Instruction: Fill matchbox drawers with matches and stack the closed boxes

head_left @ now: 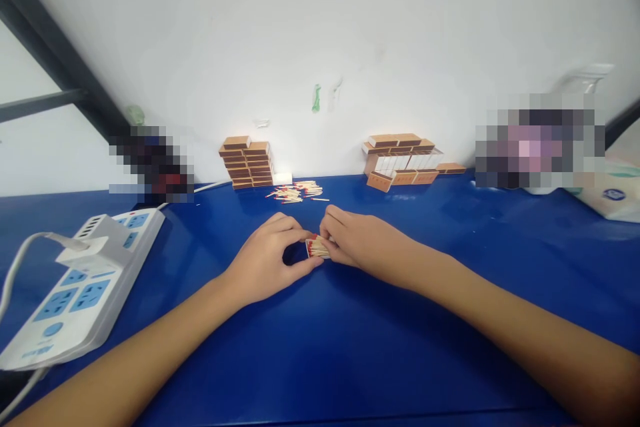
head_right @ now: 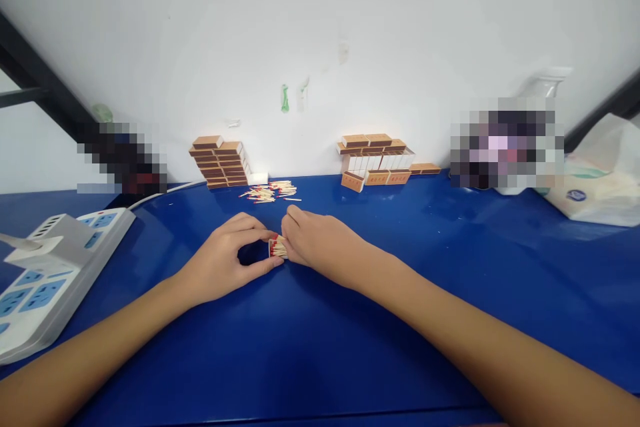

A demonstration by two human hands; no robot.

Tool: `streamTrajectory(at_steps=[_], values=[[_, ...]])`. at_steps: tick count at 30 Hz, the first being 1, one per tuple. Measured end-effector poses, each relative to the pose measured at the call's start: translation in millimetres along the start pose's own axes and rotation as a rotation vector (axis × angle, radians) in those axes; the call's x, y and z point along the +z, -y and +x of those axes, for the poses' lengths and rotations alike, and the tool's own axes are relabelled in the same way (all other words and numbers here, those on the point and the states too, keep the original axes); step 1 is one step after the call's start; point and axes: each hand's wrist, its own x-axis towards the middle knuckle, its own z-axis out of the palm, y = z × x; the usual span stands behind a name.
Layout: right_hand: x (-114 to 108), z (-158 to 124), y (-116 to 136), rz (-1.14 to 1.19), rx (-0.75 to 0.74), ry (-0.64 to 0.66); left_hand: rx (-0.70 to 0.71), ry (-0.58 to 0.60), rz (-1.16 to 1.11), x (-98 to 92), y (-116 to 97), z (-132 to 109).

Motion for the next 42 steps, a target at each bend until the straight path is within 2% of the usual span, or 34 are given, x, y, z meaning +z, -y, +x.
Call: streamTrajectory(at_steps=[5,13,19,25,28,33,42], values=[[-4.7,-0.5,3.9,-0.052,-0.007,0.099,0.003,-0.013,0.004,0.3,0.6,0.8],[-8.5,-3.2,5.3,0.064,-0.011,0.078,-0.001,0.002,-0.001,-1.0,-1.0,1.5],[-23.3,-6.9,3.0,0.238,0.16,0.098,-0.006,-0.01,0.014,-2.2,0.8,1.4],[-30.4,-9.2,2.2,0.197,0.282,0.213,-0.02,-0.017,0.016,-1.5,3.3,1.6],[-29.9,-7.5,2.4,0.198,0.279,0.251,-0.021,-0.019,0.017,-1.1,3.6,1.0],[-28.9,-6.6,0.0,0.263,0.226,0.24,-0.017,-0.015,0.016,-1.2,3.5,0.4],[-30.0,-4.2,-3.7,0.284,0.269,0.242,-0.032,-0.014,0.013,-1.0,3.1,1.2]])
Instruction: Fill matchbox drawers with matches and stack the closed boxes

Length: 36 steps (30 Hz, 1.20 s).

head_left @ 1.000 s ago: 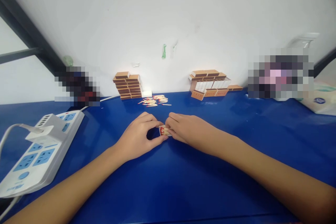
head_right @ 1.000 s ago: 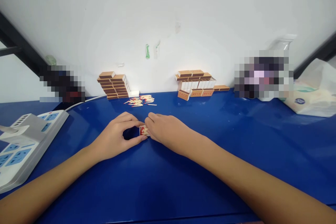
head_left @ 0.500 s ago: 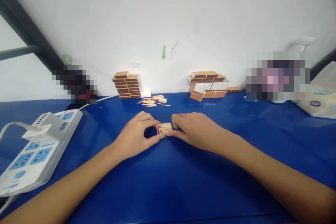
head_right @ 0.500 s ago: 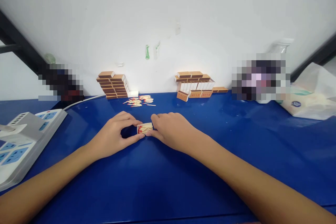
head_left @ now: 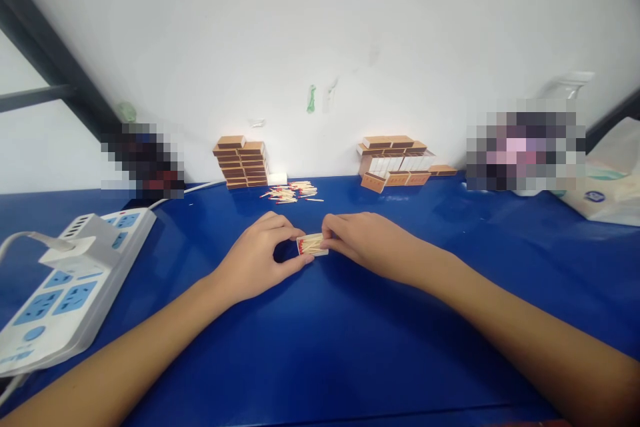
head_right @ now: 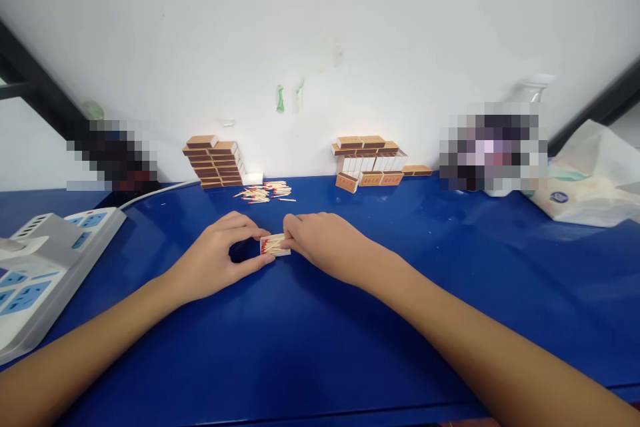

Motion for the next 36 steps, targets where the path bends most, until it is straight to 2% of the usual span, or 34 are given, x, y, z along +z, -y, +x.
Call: streamTrajectory(at_steps=[13,18,25,29,36], values=[[11.4,4.5,-10.7,0.212,-0.068,-0.068,0.008,0.005,-0.005,0.0,0.6,0.4],[14.0,4.3,-9.6,0.198,-0.122,-0.06,0.013,0.012,-0.003,-0.2,0.1,-0.1],[18.2,3.7,-6.6,0.295,-0.207,-0.168,0.024,0.02,0.004,0.3,1.3,0.9],[20.0,4.7,-5.1,0.256,-0.255,-0.145,0.022,0.02,0.002,-0.5,0.7,0.3],[20.0,5.2,-3.6,0.14,-0.174,-0.175,0.034,0.003,0.012,0.1,0.7,0.1]])
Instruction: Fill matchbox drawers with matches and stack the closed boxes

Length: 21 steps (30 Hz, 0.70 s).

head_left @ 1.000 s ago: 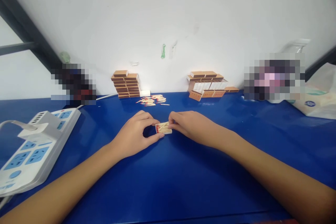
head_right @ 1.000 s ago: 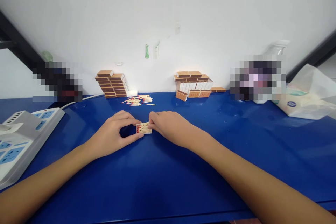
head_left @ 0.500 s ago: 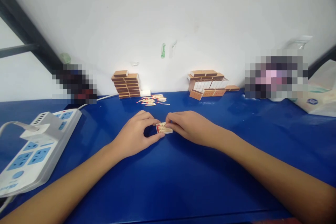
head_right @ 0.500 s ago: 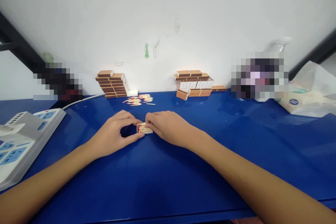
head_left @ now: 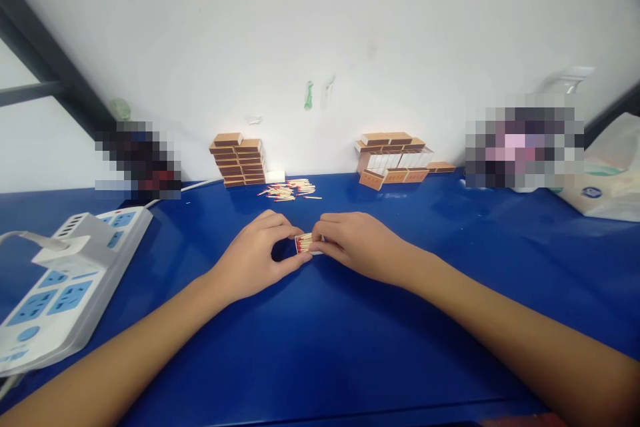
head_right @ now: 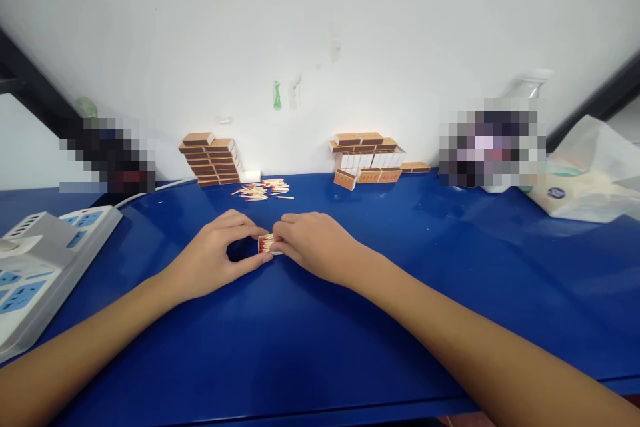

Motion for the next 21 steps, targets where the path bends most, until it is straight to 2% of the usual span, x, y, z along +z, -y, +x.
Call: streamTrajectory(at_steps=[8,21], values=[[1.5,-0.1,-0.7,-0.042,0.011,-0.032,0.0,-0.001,0.002,0.3,-0.8,0.1],[6.2,-0.5,0.6,0.034,-0.028,-0.116,-0.004,0.025,-0.01,-0.8,-1.1,0.9]])
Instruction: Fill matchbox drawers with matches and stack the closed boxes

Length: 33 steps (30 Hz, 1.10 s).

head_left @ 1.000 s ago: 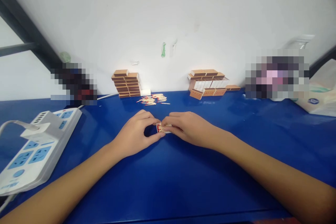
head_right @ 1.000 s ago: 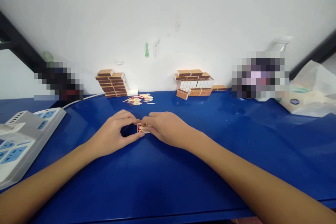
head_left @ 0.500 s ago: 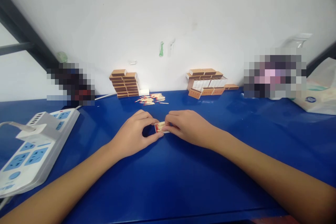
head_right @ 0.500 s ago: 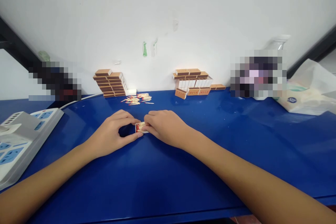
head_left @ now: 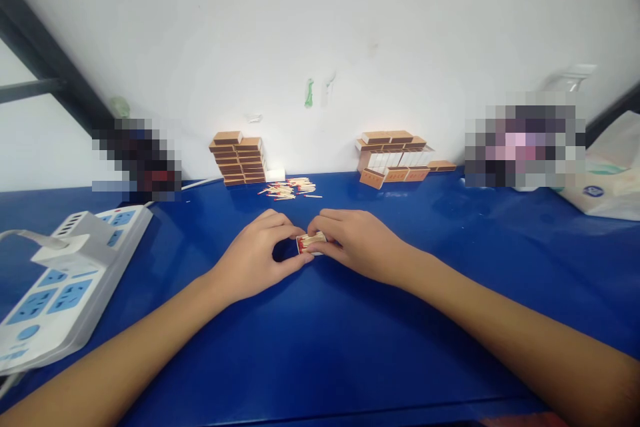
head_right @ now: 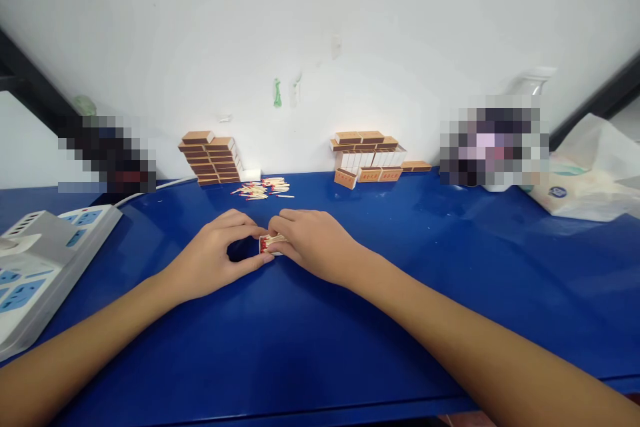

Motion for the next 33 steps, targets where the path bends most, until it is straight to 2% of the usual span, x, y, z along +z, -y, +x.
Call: streamTrajectory(at_steps=[6,15,20,26,33], values=[[-2.6,0.7,1.5,0.011,0.012,0.068,-0.004,-0.003,-0.012,-0.4,-1.8,-0.8],[-0.8,0.3,2.8,0.038,0.054,0.036,-0.008,-0.006,-0.017,-0.5,-1.5,-0.3],[-0.2,0.3,3.5,0.047,0.027,0.076,0.002,-0.004,-0.02,-0.5,-1.7,0.1],[3.0,0.3,2.1,0.025,0.052,0.01,0.004,-0.006,-0.01,-1.0,-1.0,0.4],[-0.9,-0.6,0.0,0.022,0.054,-0.006,-0.008,-0.009,-0.006,0.3,-0.1,-1.0]])
